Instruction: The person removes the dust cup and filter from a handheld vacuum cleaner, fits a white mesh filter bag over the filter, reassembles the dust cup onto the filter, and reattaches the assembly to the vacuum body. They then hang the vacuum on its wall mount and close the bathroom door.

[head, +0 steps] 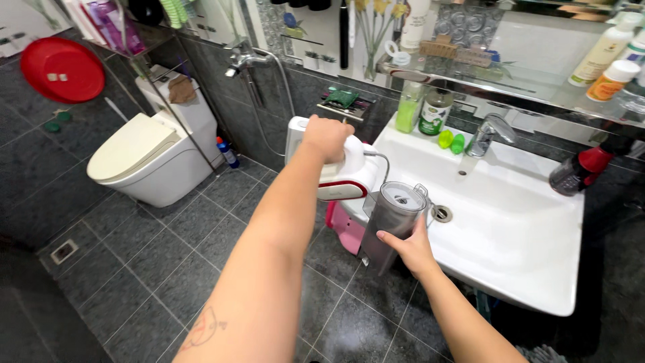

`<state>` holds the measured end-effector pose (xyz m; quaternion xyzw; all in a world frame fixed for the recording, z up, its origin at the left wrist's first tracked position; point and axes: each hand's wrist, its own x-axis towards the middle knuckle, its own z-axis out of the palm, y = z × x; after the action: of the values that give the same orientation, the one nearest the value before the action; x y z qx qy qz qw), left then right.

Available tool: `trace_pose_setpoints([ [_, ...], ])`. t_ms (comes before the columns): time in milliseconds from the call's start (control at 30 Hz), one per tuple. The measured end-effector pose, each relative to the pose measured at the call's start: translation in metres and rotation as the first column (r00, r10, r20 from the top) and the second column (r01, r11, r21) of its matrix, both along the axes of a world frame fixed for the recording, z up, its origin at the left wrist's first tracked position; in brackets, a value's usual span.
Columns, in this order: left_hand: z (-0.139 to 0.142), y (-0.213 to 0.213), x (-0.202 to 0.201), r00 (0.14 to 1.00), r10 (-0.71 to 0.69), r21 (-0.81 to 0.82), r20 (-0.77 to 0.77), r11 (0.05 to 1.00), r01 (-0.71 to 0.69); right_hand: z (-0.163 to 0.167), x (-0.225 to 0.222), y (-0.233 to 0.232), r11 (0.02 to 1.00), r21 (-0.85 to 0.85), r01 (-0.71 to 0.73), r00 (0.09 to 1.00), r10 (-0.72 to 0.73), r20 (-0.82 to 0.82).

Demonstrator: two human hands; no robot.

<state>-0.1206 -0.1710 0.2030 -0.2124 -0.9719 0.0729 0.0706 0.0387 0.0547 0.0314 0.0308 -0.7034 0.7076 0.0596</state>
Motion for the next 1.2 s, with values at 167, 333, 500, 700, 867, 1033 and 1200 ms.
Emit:
trace_pose_setpoints([
  [167, 0.017, -0.065, 0.018, 0.989, 0.148, 0.078, -0.025, 0.986, -0.146, 0.006, -0.004, -0.036, 0.988, 0.148, -0.042, 0.999, 0.044, -0.015],
  [333, 0.027, -0.119, 0.042, 0.96, 0.256, 0.188, -0.109, 0.954, -0.233, 0.008, -0.016, -0.085, 0.963, 0.259, -0.08, 0.99, 0.108, -0.095],
  [500, 0.033, -0.166, 0.07, 0.919, 0.374, 0.268, -0.124, 0.905, -0.331, 0.006, -0.021, -0.133, 0.944, 0.29, -0.155, 0.979, 0.186, -0.083],
  [700, 0.032, -0.218, 0.096, 0.874, 0.473, 0.32, -0.11, 0.85, -0.419, -0.009, -0.023, -0.173, 0.909, 0.356, -0.215, 0.956, 0.271, -0.114],
  [867, 0.024, -0.257, 0.113, 0.86, 0.491, 0.403, -0.14, 0.822, -0.403, -0.025, -0.033, -0.207, 0.871, 0.444, -0.208, 0.96, 0.27, -0.08],
  [1033, 0.018, -0.288, 0.114, 0.854, 0.507, 0.401, -0.115, 0.811, -0.427, -0.027, -0.046, -0.24, 0.816, 0.551, -0.175, 0.957, 0.274, -0.101],
  [1200, 0.016, -0.309, 0.101, 0.867, 0.48, 0.425, -0.133, 0.818, -0.388, -0.021, -0.051, -0.267, 0.643, 0.759, -0.102, 0.965, 0.249, -0.08],
])
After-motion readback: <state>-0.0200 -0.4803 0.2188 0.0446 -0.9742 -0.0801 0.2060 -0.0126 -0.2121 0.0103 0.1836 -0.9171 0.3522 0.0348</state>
